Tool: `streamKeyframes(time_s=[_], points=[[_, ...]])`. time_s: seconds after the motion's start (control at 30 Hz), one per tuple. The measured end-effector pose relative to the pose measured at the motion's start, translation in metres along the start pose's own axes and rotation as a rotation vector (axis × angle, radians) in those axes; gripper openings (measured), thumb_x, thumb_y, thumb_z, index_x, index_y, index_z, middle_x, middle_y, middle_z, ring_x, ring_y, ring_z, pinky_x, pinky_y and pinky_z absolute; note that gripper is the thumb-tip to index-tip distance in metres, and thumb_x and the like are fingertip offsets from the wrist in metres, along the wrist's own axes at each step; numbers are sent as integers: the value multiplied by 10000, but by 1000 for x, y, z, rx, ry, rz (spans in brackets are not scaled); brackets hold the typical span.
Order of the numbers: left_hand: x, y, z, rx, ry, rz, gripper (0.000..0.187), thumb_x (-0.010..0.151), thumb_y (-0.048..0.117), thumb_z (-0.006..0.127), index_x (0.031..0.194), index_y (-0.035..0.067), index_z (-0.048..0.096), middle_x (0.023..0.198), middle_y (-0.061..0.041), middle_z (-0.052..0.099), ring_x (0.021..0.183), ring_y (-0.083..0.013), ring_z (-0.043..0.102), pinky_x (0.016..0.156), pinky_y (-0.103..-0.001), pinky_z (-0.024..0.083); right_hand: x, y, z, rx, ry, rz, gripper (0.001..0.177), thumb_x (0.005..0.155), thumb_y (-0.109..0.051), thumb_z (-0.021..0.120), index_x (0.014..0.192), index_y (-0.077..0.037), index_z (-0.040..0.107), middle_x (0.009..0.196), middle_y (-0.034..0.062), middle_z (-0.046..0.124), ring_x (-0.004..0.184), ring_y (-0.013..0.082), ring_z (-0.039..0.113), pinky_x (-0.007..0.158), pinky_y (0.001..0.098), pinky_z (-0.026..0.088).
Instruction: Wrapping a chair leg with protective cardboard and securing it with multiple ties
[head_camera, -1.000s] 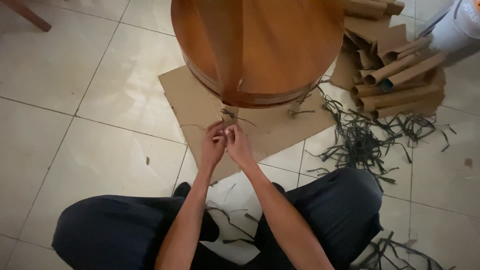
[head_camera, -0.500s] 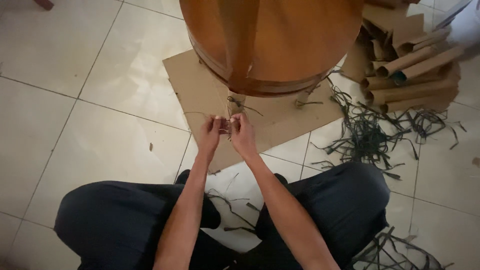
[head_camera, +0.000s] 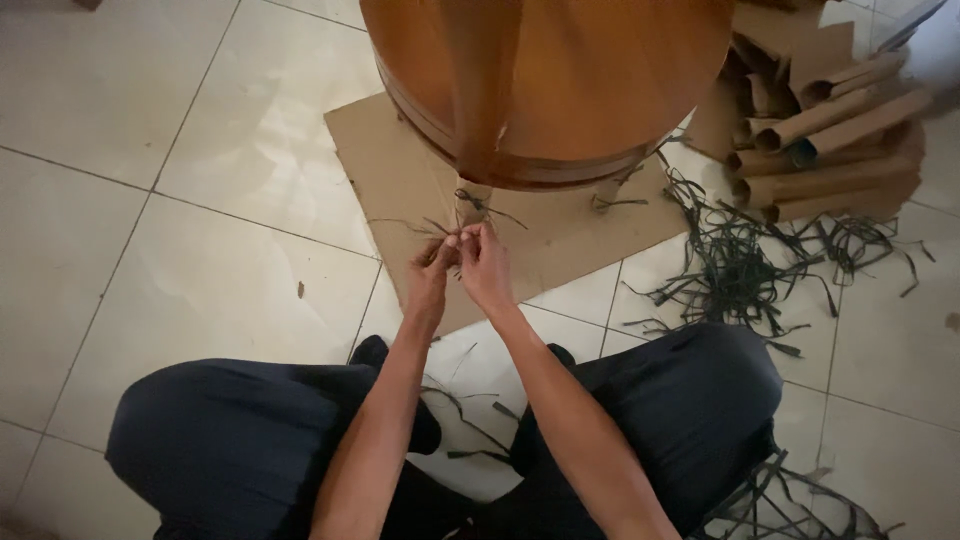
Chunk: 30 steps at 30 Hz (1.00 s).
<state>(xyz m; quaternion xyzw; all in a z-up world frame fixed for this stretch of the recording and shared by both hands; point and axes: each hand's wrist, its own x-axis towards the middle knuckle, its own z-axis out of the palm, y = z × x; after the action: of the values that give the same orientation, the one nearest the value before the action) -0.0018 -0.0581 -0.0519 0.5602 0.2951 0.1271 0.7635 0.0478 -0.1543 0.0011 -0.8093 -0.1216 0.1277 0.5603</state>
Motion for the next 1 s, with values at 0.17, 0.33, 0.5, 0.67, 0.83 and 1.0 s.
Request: streamKeyframes(time_s=[0.17,0.33,0.5,0.67,0.83,1.0], points=[[-2,1,9,-106,80,33,375,962,375,787,1142,53,720,1067,-135,728,978,-249,673,889,-425,539,-6,-5,-1,-50,5,-77,148,1086,-107,461,1146,-12,556,870,167,636,823,246,638,745,412,531],[21,-3,2,-148,122,-95,440,1008,438,706,1271,91,641,1271,-122,662,1176,-288,624,1038,-468,468,-13,-3,-1,-47,31,-49,131,1096,-125,435,1103,-50,542,791,70,581,738,201,605,659,379,474],[34,-10,-13,-196,77,-136,480,1035,478,665,1340,108,629,1254,-99,698,1170,-245,674,1038,-441,527,-11,10,3,-119,-39,20,124,1059,-115,506,949,-77,546,738,2,453,688,149,463,633,362,439],[43,10,1,-420,176,-11,110,1063,248,593,1010,155,616,886,6,686,781,-94,678,746,-210,601,-2,-27,-12,631,34,639,196,980,-175,550,791,-194,600,657,-73,473,593,89,439,588,278,396],[79,6,0,-552,224,-71,126,1054,164,591,932,192,579,828,-36,707,711,-112,703,672,-201,618,14,19,-17,958,57,652,133,958,-113,535,868,-147,625,645,-89,353,531,73,325,462,228,249],[96,3,2,-538,215,-97,159,1060,160,584,905,192,570,789,-14,684,668,-101,664,610,-185,582,41,74,-13,1186,18,640,125,970,-71,482,869,-111,544,640,-127,211,496,40,233,422,200,191]])
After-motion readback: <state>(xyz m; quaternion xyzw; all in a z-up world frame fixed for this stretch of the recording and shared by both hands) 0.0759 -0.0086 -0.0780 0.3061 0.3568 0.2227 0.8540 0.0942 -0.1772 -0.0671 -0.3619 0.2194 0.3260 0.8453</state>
